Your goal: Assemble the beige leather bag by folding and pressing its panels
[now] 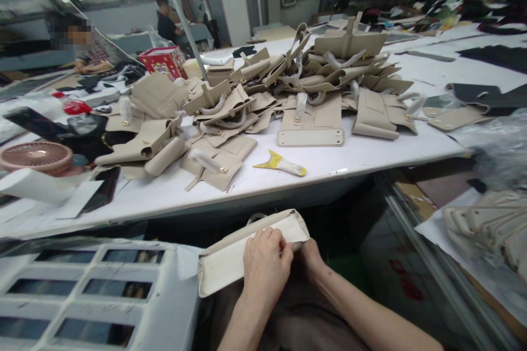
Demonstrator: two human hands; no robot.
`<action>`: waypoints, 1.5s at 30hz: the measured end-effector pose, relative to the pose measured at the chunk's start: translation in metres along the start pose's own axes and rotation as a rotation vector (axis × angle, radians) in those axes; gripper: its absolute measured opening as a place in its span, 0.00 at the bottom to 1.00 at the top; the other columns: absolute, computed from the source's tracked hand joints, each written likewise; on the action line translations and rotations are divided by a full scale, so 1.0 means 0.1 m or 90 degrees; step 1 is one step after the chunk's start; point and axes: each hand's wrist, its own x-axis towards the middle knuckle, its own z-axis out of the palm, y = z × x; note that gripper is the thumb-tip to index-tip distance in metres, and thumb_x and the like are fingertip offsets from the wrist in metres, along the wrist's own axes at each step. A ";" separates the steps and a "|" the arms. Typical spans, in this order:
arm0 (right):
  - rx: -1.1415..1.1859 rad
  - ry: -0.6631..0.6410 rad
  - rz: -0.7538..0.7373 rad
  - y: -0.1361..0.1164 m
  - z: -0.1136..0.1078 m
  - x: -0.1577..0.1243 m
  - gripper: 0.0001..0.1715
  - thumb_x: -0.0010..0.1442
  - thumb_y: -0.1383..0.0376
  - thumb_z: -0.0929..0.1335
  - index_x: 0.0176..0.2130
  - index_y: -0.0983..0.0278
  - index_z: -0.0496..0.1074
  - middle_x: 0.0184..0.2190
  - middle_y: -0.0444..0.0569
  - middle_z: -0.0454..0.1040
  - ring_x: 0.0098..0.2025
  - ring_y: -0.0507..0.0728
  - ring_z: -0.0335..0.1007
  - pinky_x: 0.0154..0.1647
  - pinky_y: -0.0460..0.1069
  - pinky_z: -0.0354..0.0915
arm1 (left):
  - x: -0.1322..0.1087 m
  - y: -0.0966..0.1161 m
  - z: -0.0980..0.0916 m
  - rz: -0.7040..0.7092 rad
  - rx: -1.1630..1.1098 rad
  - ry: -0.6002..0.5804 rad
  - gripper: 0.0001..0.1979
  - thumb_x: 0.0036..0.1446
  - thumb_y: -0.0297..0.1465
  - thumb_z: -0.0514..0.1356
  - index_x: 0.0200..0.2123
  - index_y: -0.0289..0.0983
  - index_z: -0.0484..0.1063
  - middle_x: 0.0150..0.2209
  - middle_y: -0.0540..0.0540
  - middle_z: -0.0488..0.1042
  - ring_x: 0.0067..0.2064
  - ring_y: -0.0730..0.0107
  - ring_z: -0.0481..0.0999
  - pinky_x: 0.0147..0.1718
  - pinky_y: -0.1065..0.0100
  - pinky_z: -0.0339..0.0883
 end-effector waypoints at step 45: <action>-0.759 -0.155 -0.933 -0.16 0.25 -0.94 0.31 0.61 0.76 0.61 0.63 0.75 0.59 0.55 0.63 0.68 0.60 0.67 0.61 0.56 0.63 0.67 | -0.63 -0.58 -0.02 -0.087 -0.085 0.205 0.06 0.62 0.29 0.57 0.31 0.40 0.72 0.34 0.48 0.74 0.39 0.60 0.70 0.42 0.57 0.56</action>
